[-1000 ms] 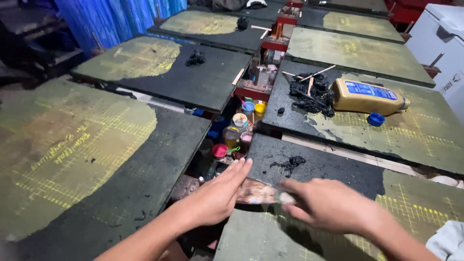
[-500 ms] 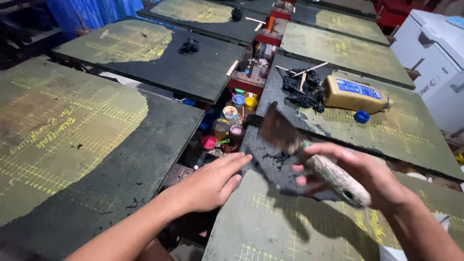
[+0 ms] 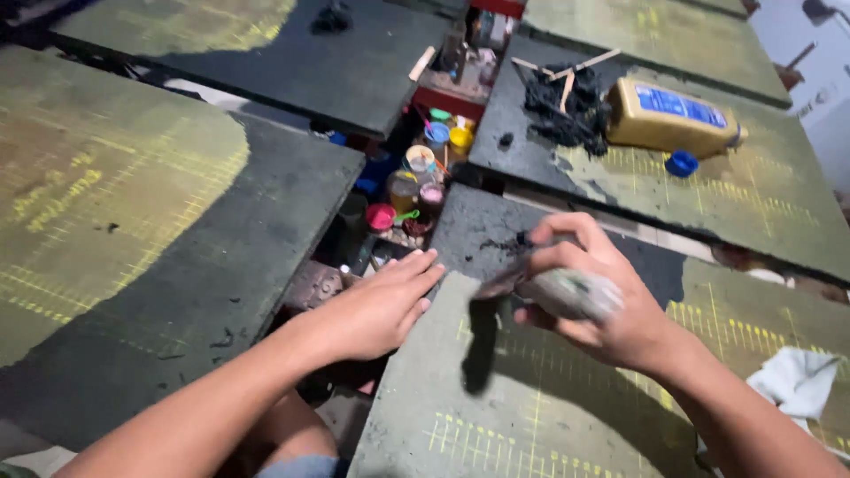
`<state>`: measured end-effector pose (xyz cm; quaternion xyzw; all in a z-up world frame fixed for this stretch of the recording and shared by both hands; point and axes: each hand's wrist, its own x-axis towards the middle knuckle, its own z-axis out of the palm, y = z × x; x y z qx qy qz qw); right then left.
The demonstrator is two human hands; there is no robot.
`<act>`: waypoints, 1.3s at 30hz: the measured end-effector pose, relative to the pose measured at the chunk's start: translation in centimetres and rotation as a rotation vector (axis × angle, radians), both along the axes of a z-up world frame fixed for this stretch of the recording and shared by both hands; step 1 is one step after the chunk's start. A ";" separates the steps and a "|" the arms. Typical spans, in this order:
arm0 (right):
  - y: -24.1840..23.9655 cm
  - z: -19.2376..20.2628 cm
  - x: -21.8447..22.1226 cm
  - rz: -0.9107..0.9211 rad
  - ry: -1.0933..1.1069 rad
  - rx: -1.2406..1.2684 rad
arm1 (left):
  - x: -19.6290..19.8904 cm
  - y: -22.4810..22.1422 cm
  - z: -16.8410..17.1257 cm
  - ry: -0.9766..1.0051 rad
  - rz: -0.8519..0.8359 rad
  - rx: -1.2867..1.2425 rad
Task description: Using a metal scraper to remove excess or dried ink from a screen printing board.
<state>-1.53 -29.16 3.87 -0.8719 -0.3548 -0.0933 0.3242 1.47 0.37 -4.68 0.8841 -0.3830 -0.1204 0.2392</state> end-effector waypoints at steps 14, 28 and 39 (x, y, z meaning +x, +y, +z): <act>-0.6 -0.5 2.6 0.334 0.026 -0.524 | -0.8 0.3 2.2 0.149 0.080 -0.054; 3.5 -4.3 1.0 0.530 -0.180 -0.188 | -0.8 1.2 3.5 0.136 0.069 -0.133; 2.7 -5.1 1.7 0.632 0.112 -0.105 | -1.5 0.8 1.9 0.215 0.024 0.135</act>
